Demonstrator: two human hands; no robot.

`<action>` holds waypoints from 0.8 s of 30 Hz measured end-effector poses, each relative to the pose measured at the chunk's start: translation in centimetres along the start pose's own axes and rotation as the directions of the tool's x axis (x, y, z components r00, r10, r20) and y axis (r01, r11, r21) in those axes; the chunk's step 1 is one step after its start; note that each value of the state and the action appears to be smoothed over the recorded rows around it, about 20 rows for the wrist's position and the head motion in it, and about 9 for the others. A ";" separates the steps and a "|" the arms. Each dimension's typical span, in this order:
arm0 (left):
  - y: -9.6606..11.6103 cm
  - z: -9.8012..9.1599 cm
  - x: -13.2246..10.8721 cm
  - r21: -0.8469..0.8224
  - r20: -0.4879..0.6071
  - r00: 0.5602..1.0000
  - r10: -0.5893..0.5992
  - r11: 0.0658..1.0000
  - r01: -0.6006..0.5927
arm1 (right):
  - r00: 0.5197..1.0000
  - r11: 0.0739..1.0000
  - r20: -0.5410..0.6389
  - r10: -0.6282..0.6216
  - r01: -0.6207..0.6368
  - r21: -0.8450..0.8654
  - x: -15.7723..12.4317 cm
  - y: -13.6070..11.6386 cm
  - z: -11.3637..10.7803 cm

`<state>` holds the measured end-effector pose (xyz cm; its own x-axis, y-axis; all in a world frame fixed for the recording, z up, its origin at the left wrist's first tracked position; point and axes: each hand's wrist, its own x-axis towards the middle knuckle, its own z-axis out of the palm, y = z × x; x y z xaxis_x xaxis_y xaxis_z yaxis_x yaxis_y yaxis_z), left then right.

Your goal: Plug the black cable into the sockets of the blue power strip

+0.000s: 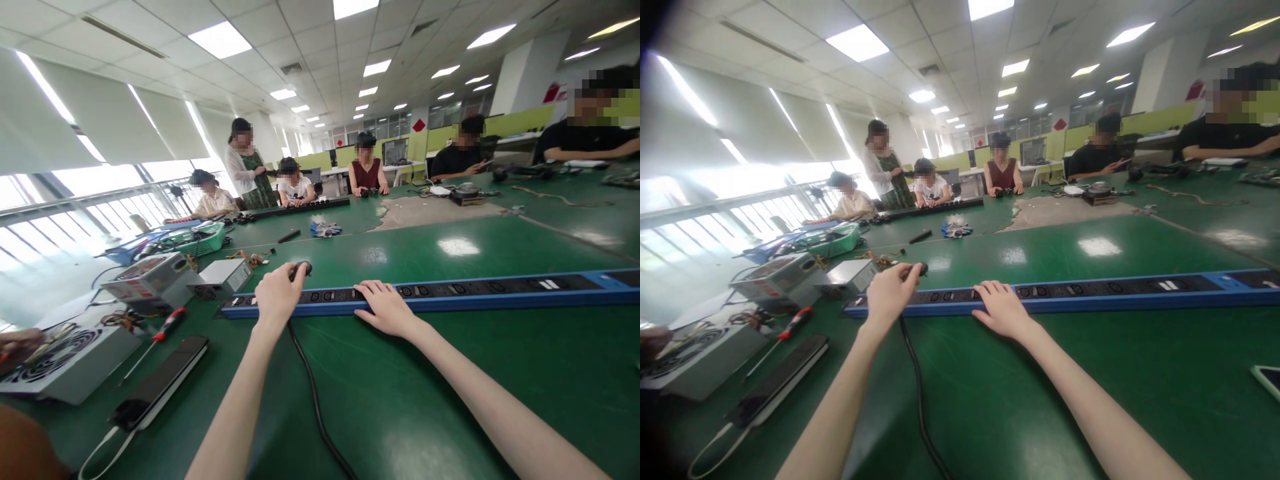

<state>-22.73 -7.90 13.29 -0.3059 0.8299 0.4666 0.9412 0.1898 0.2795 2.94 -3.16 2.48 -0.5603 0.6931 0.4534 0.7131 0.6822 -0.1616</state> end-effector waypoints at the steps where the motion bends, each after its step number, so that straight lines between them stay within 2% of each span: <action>1: 0.8 0.2 -0.6 -0.045 0.029 0.999 0.024 0.999 -0.022 | 1.000 0.996 -0.011 0.016 -0.015 0.093 0.2 -0.3 -0.4; 3: 2.2 0.6 -1.7 -0.133 0.060 0.995 0.086 0.988 -0.077 | 0.997 0.936 -0.036 0.075 -0.058 0.348 0.8 -1.4 -1.4; 6: 3.7 0.7 -3.2 -0.260 0.090 0.977 0.194 0.951 -0.165 | 0.982 0.693 0.002 0.190 -0.136 0.708 2.3 -3.7 -2.9; 8: 4.3 0.4 -3.7 -0.327 0.103 0.963 0.250 0.923 -0.205 | 0.965 0.563 0.077 0.252 -0.211 0.799 3.4 -5.0 -3.9; 9: 4.5 0.3 -3.9 -0.350 0.103 0.956 0.274 0.910 -0.224 | 0.954 0.545 0.117 0.278 -0.256 0.798 4.0 -5.5 -4.4; 10: 4.6 0.2 -4.1 -0.365 0.097 0.950 0.296 0.899 -0.243 | 0.942 0.559 0.148 0.300 -0.300 0.773 4.5 -5.8 -4.9; 13: 4.7 0.0 -4.5 -0.354 0.066 0.943 0.326 0.892 -0.283 | 0.925 0.690 0.202 0.322 -0.375 0.620 6.5 -6.2 -6.4; 16: 4.4 -0.1 -4.5 -0.297 0.043 0.951 0.308 0.912 -0.282 | 0.934 0.777 0.238 0.267 -0.355 0.519 9.0 -6.8 -7.7; 19: 3.5 -0.4 -3.7 -0.380 -0.008 0.959 0.283 0.886 -0.265 | 0.954 0.780 0.229 0.195 -0.293 0.553 12.1 -7.7 -8.7; 21: 2.6 -0.9 -2.9 -0.544 -0.029 0.968 0.249 0.809 -0.224 | 0.968 0.749 0.167 0.187 -0.250 0.613 14.5 -8.1 -10.0; 24: 1.6 -2.3 -2.0 -0.795 0.034 0.977 0.209 0.598 -0.100 | 0.986 0.740 0.012 0.165 -0.132 0.660 19.0 -8.5 -13.8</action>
<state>-20.91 -10.43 14.72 -0.0979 0.8683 0.4862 0.4801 -0.3868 0.7874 -7.94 1.01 24.54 -0.4400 0.7990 0.4099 0.3236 0.5669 -0.7576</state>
